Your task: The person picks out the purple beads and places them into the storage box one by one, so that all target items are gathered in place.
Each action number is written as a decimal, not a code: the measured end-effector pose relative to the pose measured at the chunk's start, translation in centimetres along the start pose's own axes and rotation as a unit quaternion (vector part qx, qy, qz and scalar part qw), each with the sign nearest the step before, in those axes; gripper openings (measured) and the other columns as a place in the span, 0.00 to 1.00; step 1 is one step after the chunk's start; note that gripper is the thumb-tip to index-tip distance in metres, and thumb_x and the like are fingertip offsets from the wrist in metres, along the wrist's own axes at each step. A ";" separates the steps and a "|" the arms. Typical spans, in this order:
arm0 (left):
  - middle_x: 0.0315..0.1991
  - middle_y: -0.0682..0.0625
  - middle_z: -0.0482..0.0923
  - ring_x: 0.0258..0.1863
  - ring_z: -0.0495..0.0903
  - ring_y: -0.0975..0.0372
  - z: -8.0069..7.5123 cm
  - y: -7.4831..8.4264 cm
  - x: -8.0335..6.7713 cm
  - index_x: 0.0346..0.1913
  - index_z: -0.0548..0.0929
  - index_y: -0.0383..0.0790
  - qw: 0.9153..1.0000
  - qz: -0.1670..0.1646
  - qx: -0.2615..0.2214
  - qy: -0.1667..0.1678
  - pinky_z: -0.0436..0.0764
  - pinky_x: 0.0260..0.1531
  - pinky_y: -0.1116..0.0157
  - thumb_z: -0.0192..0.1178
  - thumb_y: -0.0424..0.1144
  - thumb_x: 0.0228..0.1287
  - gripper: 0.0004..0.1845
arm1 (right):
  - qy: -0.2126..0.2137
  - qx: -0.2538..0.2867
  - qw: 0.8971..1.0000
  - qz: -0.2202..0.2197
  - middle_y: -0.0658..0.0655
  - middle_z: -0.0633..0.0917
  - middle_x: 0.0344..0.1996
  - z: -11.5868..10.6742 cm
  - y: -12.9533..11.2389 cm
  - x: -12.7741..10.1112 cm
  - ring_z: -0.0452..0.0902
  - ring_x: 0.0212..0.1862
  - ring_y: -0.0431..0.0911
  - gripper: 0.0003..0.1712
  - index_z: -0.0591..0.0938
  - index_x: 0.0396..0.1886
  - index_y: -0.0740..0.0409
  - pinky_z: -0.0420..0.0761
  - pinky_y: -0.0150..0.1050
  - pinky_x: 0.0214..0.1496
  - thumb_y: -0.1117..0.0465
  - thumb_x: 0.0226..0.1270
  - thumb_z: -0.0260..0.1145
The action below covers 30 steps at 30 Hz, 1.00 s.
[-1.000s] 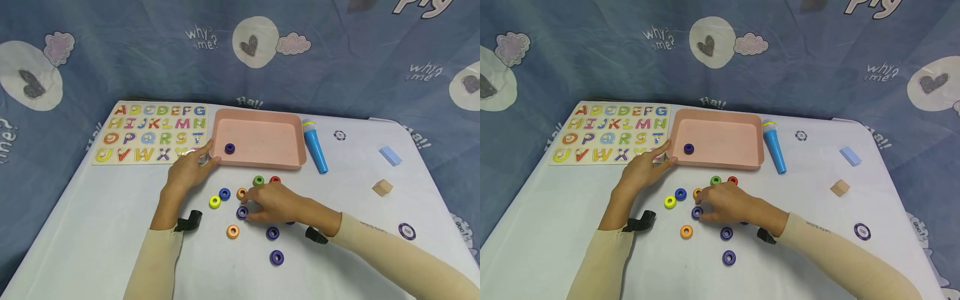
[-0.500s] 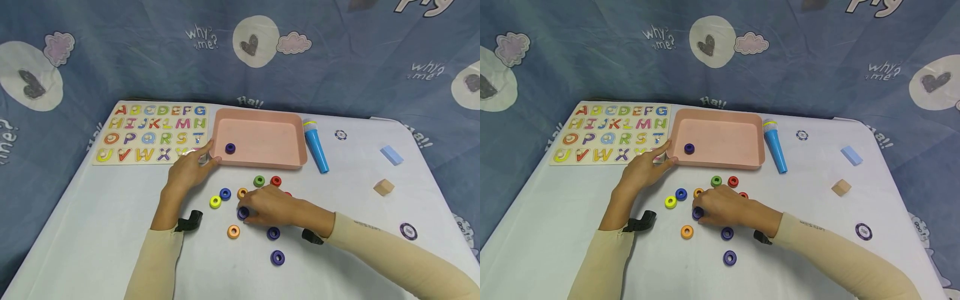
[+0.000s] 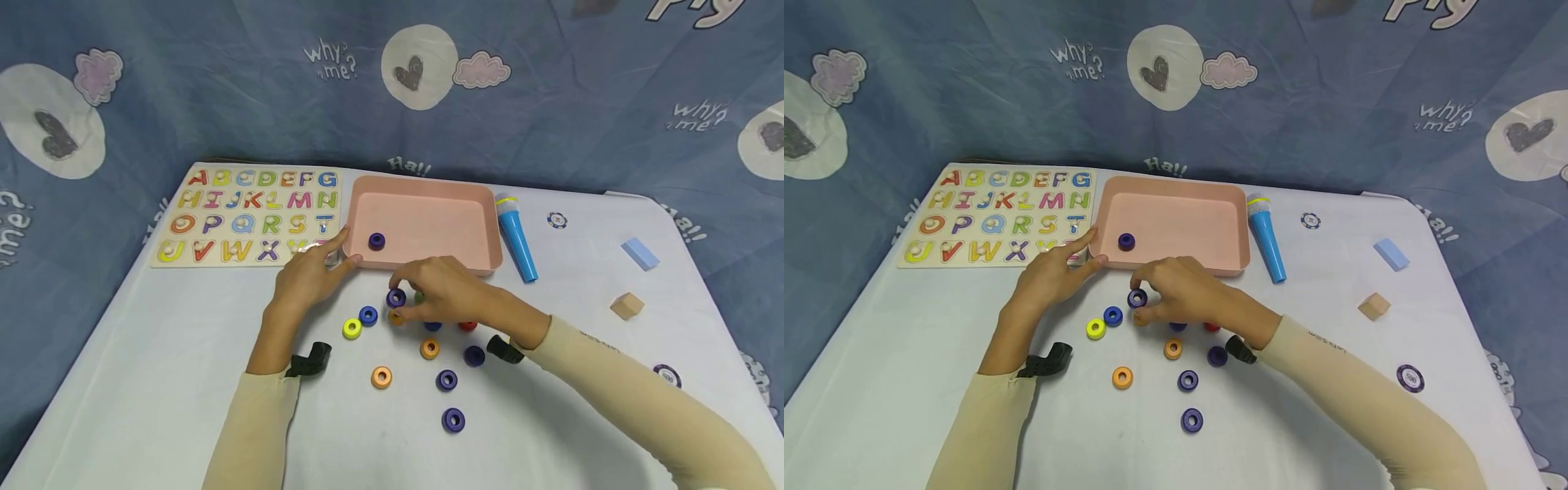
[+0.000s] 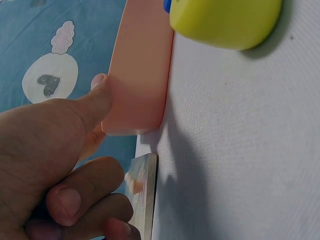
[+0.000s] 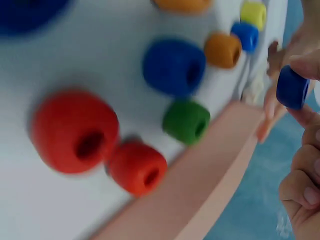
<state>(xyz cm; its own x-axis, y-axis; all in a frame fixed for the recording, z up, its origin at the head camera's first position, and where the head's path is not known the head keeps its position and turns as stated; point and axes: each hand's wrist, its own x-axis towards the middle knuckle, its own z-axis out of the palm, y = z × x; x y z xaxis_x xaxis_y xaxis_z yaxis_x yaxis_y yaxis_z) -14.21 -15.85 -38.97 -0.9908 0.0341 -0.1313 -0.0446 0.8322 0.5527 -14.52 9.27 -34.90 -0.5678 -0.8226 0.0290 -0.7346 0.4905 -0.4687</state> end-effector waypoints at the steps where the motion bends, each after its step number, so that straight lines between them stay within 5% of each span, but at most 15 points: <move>1: 0.74 0.39 0.64 0.67 0.69 0.36 0.0 0.0 0.0 0.78 0.60 0.65 1.000 0.000 0.000 0.000 0.74 0.53 0.38 0.54 0.66 0.71 0.36 | 0.008 0.002 1.000 0.008 0.50 0.84 0.28 -0.3 0.3 0.3 0.71 0.27 0.39 0.21 0.87 0.50 0.57 0.70 0.34 0.28 0.52 0.60 0.78; 11: 0.74 0.39 0.65 0.66 0.71 0.37 -0.1 0.0 -0.1 0.78 0.61 0.65 1.000 0.000 -0.002 0.000 0.75 0.51 0.39 0.54 0.65 0.71 0.36 | 0.049 -0.003 0.995 0.087 0.54 0.81 0.29 -2.0 3.8 3.0 0.72 0.31 0.45 0.20 0.87 0.50 0.55 0.71 0.39 0.33 0.52 0.61 0.76; 21: 0.74 0.40 0.66 0.65 0.71 0.37 -0.1 0.0 0.0 0.78 0.61 0.66 1.000 0.004 -0.005 0.001 0.75 0.50 0.40 0.55 0.65 0.71 0.35 | 0.025 0.005 0.986 0.166 0.54 0.82 0.34 -2.6 5.7 4.9 0.74 0.36 0.48 0.25 0.87 0.51 0.54 0.73 0.43 0.38 0.46 0.59 0.78; 30: 0.74 0.40 0.65 0.66 0.71 0.38 0.0 0.0 -0.1 0.78 0.61 0.67 1.000 0.000 -0.007 0.001 0.75 0.51 0.40 0.55 0.66 0.70 0.36 | -0.023 -0.033 0.984 0.172 0.52 0.83 0.31 -1.6 6.6 6.4 0.75 0.35 0.47 0.24 0.86 0.53 0.57 0.71 0.41 0.38 0.50 0.61 0.77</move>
<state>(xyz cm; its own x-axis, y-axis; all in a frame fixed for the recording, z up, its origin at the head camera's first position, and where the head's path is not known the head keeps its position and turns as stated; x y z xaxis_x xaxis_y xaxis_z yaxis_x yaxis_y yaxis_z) -14.14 -15.89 -38.95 -0.9909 0.0330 -0.1302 -0.0468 0.8241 0.5645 -23.56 7.72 -36.42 -0.7705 -0.6164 -0.1624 -0.5253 0.7583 -0.3861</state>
